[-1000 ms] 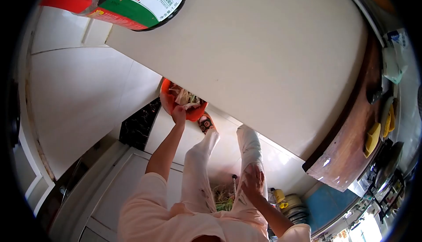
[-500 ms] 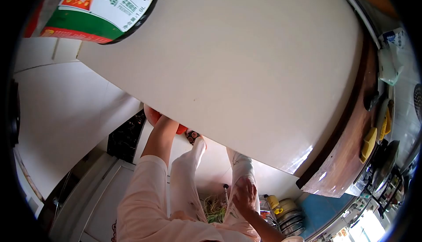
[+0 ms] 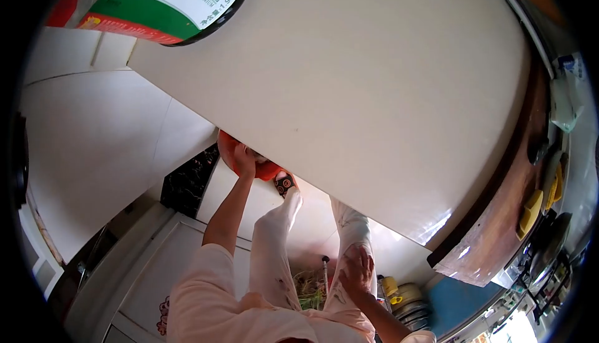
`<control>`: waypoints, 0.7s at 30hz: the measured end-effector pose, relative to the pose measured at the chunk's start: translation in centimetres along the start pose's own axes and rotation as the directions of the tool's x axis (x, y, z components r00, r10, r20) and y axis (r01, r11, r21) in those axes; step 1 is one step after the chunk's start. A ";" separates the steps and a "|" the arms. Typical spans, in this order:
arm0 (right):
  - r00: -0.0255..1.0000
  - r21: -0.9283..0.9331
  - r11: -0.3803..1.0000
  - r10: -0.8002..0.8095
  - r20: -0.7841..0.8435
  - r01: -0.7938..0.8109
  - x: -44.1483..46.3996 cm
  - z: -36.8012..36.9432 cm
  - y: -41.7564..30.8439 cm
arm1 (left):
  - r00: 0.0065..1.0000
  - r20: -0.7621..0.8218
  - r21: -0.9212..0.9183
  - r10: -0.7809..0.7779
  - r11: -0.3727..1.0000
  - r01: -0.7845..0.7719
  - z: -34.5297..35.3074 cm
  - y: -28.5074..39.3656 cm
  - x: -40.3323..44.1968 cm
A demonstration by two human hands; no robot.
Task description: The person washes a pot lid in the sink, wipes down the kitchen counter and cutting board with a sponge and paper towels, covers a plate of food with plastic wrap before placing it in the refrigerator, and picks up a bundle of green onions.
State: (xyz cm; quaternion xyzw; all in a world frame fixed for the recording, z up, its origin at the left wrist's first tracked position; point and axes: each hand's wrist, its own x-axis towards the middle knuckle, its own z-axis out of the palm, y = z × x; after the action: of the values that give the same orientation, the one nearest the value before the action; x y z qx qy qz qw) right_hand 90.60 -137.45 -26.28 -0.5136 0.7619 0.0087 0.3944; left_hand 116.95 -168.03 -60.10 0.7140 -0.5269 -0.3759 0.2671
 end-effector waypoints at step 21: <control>0.997 -0.057 0.996 -0.062 0.040 0.064 0.7 -1.6 1.5 | 0.830 0.554 0.428 -0.072 0.879 -0.209 -7.8 5.6 -0.2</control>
State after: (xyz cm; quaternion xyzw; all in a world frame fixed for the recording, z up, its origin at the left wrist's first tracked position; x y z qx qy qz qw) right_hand 88.39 -137.95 -26.20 -0.5483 0.7373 0.0281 0.3938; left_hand 120.21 -169.67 -51.16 0.5969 -0.6826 -0.4167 -0.0647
